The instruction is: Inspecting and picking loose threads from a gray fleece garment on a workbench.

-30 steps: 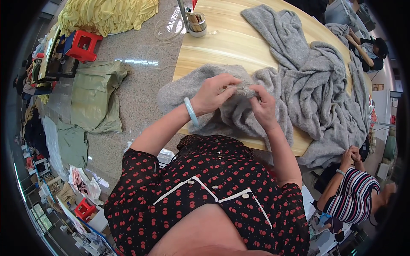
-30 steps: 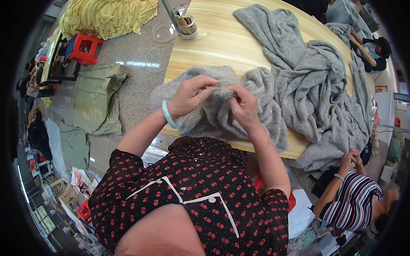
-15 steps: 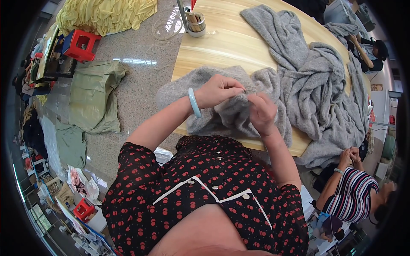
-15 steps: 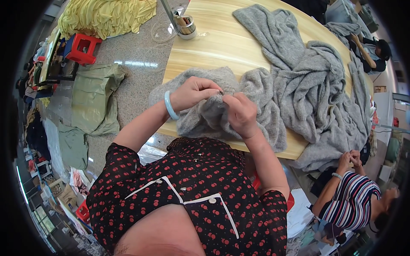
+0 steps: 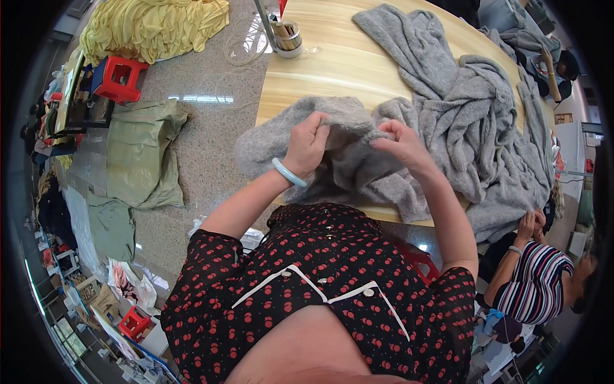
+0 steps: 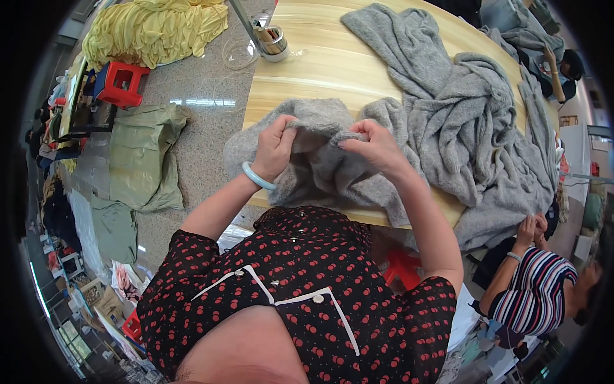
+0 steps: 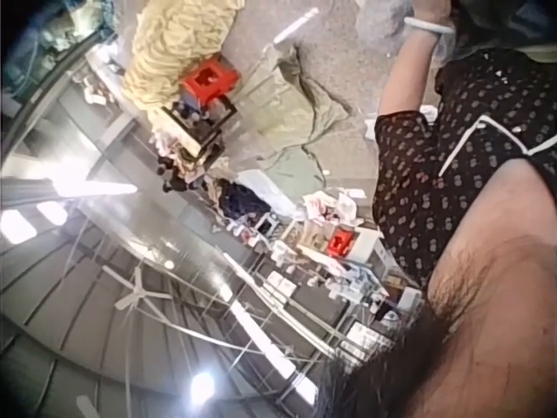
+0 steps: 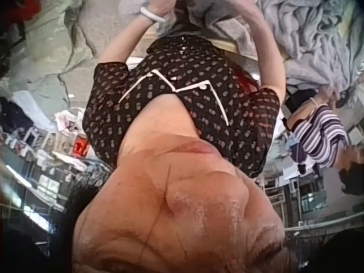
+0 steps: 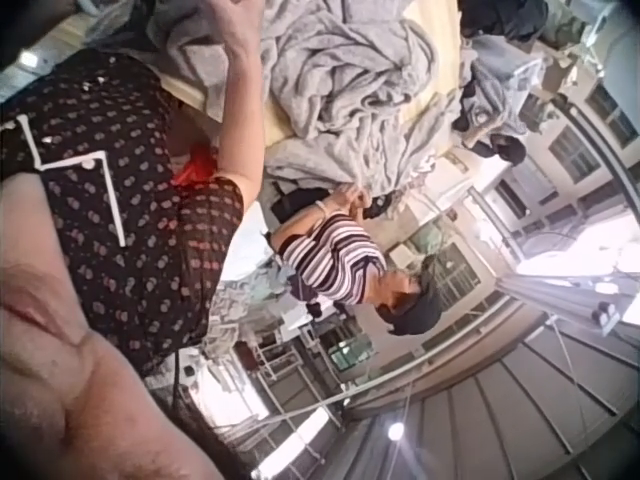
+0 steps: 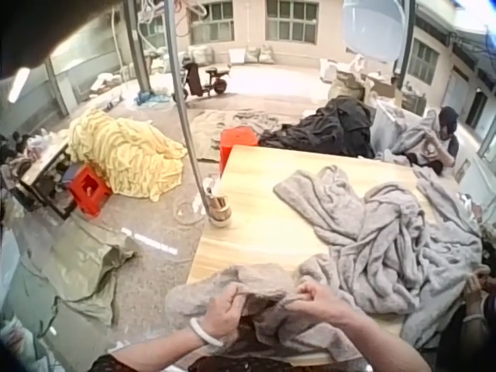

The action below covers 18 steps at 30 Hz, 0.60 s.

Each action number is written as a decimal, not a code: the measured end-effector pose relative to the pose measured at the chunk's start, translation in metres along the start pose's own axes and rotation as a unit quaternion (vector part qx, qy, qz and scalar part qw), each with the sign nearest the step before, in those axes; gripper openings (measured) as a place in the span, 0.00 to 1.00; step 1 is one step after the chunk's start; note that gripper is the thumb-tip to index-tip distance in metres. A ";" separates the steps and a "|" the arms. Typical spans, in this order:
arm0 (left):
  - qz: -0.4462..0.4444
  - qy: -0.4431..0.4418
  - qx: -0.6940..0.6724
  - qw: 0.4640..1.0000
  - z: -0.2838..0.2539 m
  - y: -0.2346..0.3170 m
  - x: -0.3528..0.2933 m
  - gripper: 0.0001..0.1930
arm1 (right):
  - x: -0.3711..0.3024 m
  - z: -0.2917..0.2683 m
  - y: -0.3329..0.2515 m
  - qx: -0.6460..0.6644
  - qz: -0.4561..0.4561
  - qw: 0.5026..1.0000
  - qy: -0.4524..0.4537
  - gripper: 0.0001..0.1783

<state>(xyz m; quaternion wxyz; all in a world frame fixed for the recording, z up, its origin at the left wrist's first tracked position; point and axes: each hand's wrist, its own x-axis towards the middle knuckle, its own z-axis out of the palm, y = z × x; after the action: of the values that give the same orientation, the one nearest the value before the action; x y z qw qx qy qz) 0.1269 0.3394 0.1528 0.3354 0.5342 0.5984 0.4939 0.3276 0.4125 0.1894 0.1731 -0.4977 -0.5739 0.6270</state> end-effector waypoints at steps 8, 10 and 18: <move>-0.299 -0.288 -0.455 0.788 -0.013 0.105 0.002 0.07 | -0.013 -0.017 -0.061 -0.421 -0.353 0.780 0.300 0.09; -0.248 -0.309 -0.480 0.782 -0.006 0.114 -0.003 0.10 | -0.013 -0.019 -0.068 -0.327 -0.449 0.748 0.364 0.10; -0.306 -0.230 -0.359 0.851 0.004 0.050 0.009 0.06 | -0.013 -0.026 -0.011 -0.312 -0.314 0.831 0.337 0.11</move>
<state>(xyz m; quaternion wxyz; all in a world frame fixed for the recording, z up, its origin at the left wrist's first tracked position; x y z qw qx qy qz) 0.1447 0.3464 0.2005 0.7661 0.2649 0.4186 0.4095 0.3509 0.4197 0.2093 0.3791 -0.4984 -0.7705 0.1196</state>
